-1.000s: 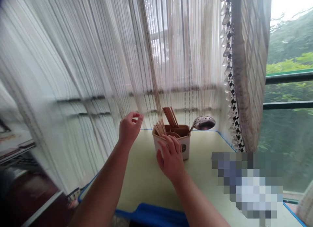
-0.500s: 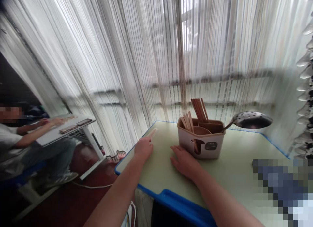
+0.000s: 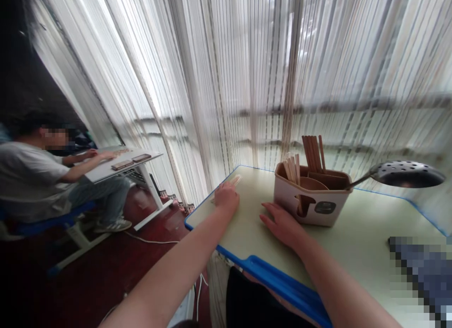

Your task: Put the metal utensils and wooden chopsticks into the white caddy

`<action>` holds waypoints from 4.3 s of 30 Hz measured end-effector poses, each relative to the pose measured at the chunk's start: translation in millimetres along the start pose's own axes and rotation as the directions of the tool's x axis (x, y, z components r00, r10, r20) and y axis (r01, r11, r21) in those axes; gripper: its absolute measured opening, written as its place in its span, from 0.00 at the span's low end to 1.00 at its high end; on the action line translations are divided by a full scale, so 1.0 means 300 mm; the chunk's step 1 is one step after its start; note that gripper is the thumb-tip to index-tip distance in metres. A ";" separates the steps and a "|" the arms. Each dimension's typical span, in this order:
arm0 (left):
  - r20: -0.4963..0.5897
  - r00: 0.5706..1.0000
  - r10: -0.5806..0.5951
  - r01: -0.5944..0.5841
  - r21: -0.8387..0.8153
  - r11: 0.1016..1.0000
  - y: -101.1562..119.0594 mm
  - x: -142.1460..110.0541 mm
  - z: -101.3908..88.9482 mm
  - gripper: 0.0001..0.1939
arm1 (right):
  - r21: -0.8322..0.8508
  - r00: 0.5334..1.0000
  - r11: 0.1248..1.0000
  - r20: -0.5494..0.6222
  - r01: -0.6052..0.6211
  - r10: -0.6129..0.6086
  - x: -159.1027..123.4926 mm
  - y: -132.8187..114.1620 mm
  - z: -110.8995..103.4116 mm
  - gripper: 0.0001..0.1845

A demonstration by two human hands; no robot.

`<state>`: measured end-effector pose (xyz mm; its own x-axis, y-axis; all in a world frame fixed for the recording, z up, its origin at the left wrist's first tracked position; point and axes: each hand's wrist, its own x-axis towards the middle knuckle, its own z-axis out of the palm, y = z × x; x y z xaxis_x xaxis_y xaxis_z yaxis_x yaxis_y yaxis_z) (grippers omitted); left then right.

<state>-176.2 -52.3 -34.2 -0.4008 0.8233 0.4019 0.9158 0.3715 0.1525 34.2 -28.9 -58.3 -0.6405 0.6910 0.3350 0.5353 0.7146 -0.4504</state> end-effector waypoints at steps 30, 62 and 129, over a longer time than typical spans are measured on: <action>0.108 0.994 0.027 -0.019 -0.074 0.997 0.004 -0.037 -0.030 0.16 | 0.092 0.987 0.995 -0.156 -0.025 0.039 -0.030 -0.025 -0.039 0.16; -0.391 0.917 0.078 -0.299 -0.547 0.782 0.012 -0.084 -0.102 0.11 | -0.159 0.897 0.985 -0.423 0.068 -0.130 -0.077 -0.143 -0.161 0.16; -0.488 0.868 -0.096 -0.479 -0.872 0.100 0.492 0.163 -0.545 0.12 | -0.095 0.593 0.989 -0.805 -0.110 -0.011 -0.097 -0.043 -0.287 0.11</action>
<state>-56.7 -27.6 155.7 -0.4245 0.4693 0.7743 0.3045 -0.7313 0.6102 93.3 -48.8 8.9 0.0573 0.4898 0.8699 0.6522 0.6414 -0.4041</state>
